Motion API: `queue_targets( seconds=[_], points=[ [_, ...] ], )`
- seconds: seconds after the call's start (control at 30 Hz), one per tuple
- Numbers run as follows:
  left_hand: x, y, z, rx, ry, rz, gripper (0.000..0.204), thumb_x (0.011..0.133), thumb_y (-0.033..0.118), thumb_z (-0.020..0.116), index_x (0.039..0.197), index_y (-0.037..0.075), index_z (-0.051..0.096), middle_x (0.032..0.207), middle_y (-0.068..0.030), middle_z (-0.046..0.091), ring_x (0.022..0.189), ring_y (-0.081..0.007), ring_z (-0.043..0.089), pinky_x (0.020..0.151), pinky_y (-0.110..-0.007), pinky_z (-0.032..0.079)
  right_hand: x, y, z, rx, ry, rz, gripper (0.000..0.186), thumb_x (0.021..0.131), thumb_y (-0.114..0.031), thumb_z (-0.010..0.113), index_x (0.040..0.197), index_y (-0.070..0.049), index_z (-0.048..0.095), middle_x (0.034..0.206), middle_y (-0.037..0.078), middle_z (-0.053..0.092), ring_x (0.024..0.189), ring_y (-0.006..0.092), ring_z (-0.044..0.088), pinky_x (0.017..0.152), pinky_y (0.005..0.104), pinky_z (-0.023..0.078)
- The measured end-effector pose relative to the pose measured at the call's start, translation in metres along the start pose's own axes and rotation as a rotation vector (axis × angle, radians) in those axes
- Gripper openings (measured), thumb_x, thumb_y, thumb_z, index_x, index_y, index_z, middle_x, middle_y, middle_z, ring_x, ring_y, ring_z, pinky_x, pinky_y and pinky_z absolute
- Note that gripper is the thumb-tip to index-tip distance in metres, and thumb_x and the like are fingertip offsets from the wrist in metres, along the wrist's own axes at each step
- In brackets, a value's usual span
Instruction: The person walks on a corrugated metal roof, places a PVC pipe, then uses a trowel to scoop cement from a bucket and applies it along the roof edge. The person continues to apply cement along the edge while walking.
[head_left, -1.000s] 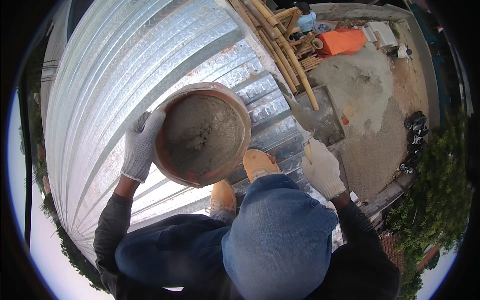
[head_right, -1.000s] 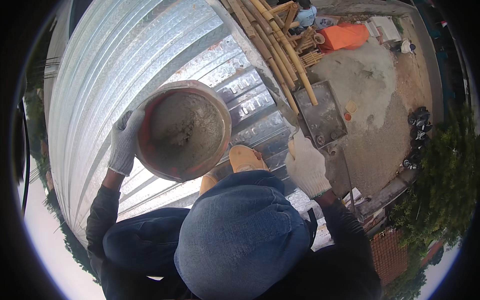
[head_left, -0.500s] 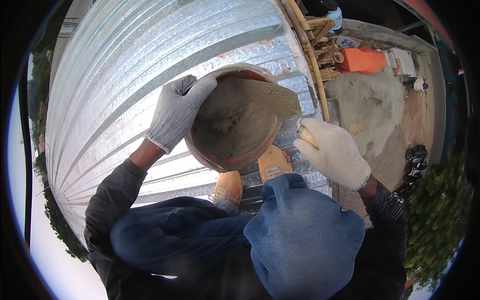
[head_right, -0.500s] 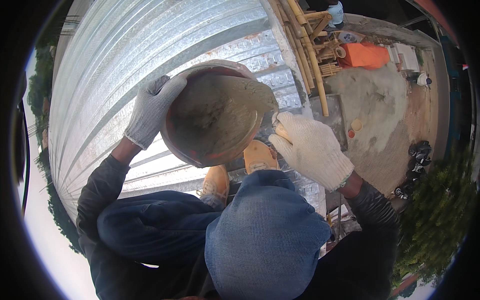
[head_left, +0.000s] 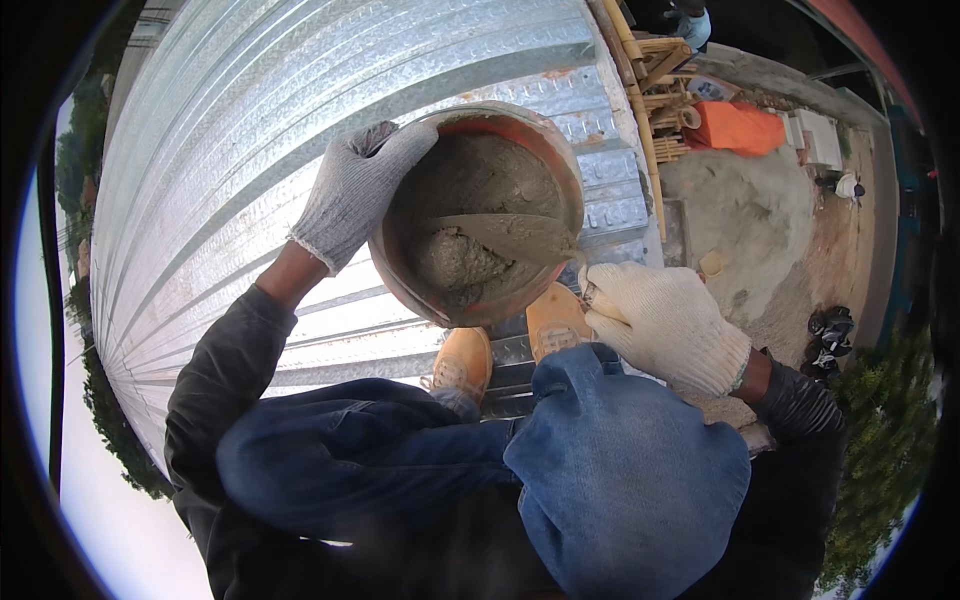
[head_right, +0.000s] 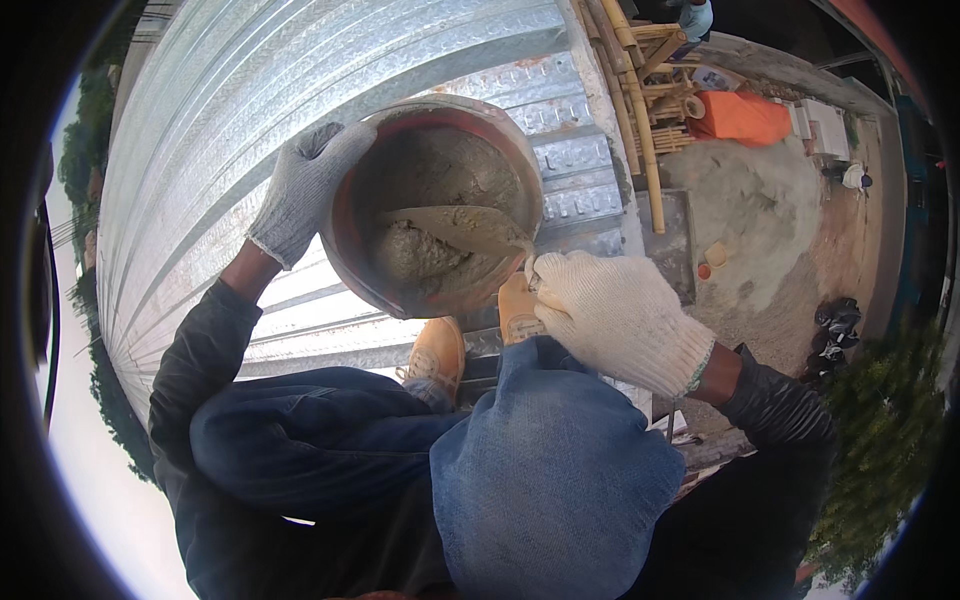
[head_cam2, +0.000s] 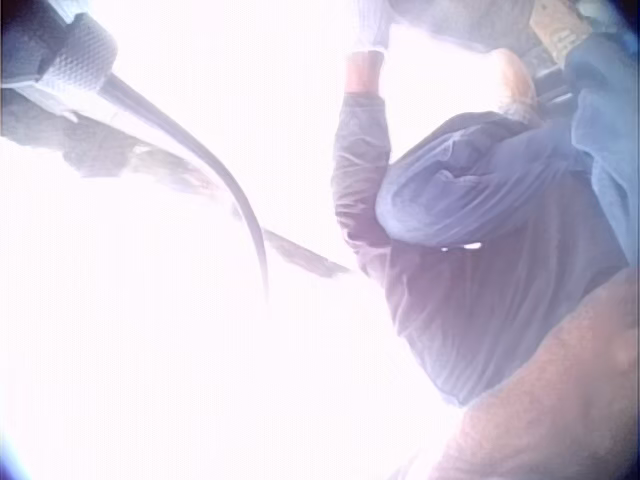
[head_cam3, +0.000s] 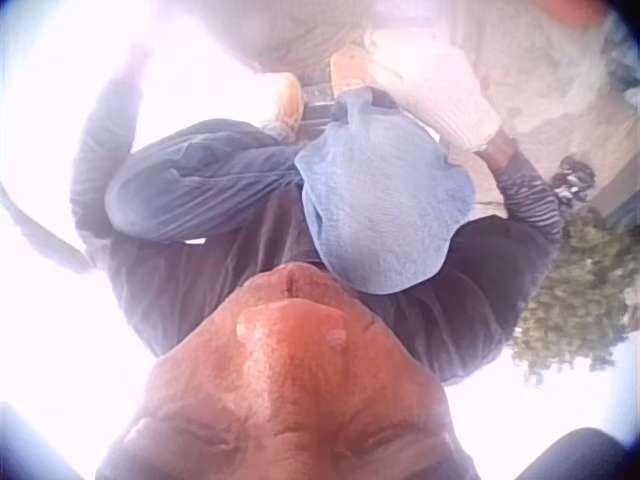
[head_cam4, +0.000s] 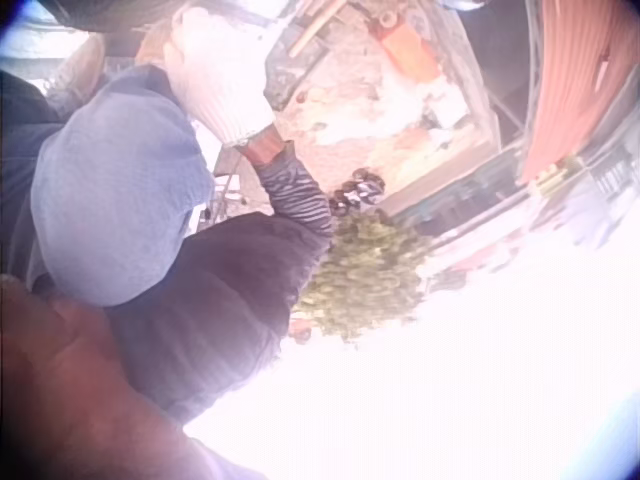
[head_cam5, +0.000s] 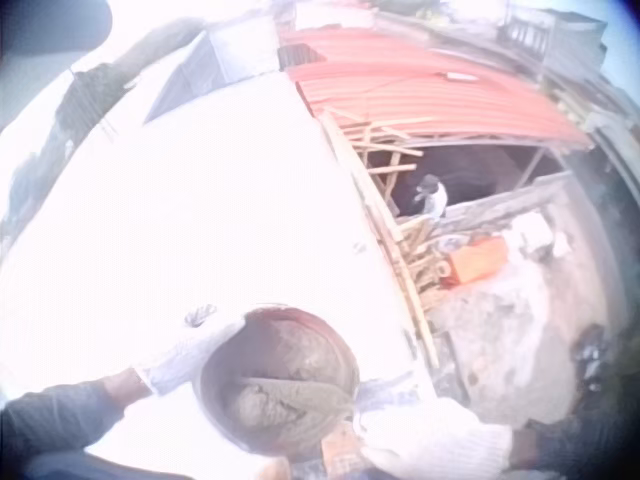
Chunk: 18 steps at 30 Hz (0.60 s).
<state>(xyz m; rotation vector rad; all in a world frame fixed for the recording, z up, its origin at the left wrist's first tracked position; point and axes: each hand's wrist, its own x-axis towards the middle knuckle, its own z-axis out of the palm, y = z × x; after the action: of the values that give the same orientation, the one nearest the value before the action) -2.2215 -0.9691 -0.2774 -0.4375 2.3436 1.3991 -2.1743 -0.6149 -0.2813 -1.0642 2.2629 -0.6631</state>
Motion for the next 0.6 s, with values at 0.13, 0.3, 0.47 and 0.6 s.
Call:
queue_targets(
  seconds=[0.13, 0.3, 0.47, 0.6],
  points=[
    [-0.001, 0.002, 0.006, -0.05, -0.021, 0.029, 0.036, 0.106, 0.041, 0.076, 0.107, 0.005, 0.078, 0.091, 0.0016, 0.072, 0.082, -0.0045, 0.064, 0.072, -0.024, 0.055, 0.005, -0.008, -0.007, 0.47, -0.075, 0.162, 0.034, 0.1, -0.032, 0.069, 0.111, 0.001, 0.069, 0.089, 0.021, 0.073, 0.084, 0.0374, 0.076, 0.076, 0.0472, 0.059],
    [-0.001, 0.003, 0.005, 0.024, -0.02, 0.026, 0.037, 0.106, 0.041, 0.076, 0.107, 0.004, 0.078, 0.091, 0.0012, 0.072, 0.083, -0.0049, 0.064, 0.073, -0.024, 0.056, 0.006, -0.004, -0.008, 0.373, -0.113, 0.218, 0.033, 0.101, -0.033, 0.066, 0.105, 0.0, 0.068, 0.085, 0.021, 0.072, 0.081, 0.0385, 0.075, 0.076, 0.0479, 0.059],
    [0.0, 0.0, 0.007, -0.046, -0.007, 0.02, 0.037, 0.105, 0.041, 0.078, 0.109, 0.004, 0.078, 0.093, 0.0004, 0.073, 0.084, -0.0061, 0.066, 0.075, -0.024, 0.057, -0.001, -0.006, -0.018, 0.246, -0.048, 0.274, 0.032, 0.102, -0.033, 0.066, 0.104, 0.0, 0.069, 0.084, 0.021, 0.072, 0.08, 0.0387, 0.075, 0.076, 0.0482, 0.059],
    [0.0, 0.003, 0.015, -0.064, 0.019, 0.031, 0.053, 0.103, 0.054, 0.075, 0.111, 0.001, 0.079, 0.091, -0.0061, 0.073, 0.081, -0.0118, 0.069, 0.076, -0.031, 0.059, 0.009, -0.005, 0.007, 0.269, -0.075, 0.049, 0.034, 0.101, -0.034, 0.07, 0.104, 0.0, 0.069, 0.092, 0.022, 0.073, 0.088, 0.0424, 0.074, 0.08, 0.0483, 0.059]
  ],
)
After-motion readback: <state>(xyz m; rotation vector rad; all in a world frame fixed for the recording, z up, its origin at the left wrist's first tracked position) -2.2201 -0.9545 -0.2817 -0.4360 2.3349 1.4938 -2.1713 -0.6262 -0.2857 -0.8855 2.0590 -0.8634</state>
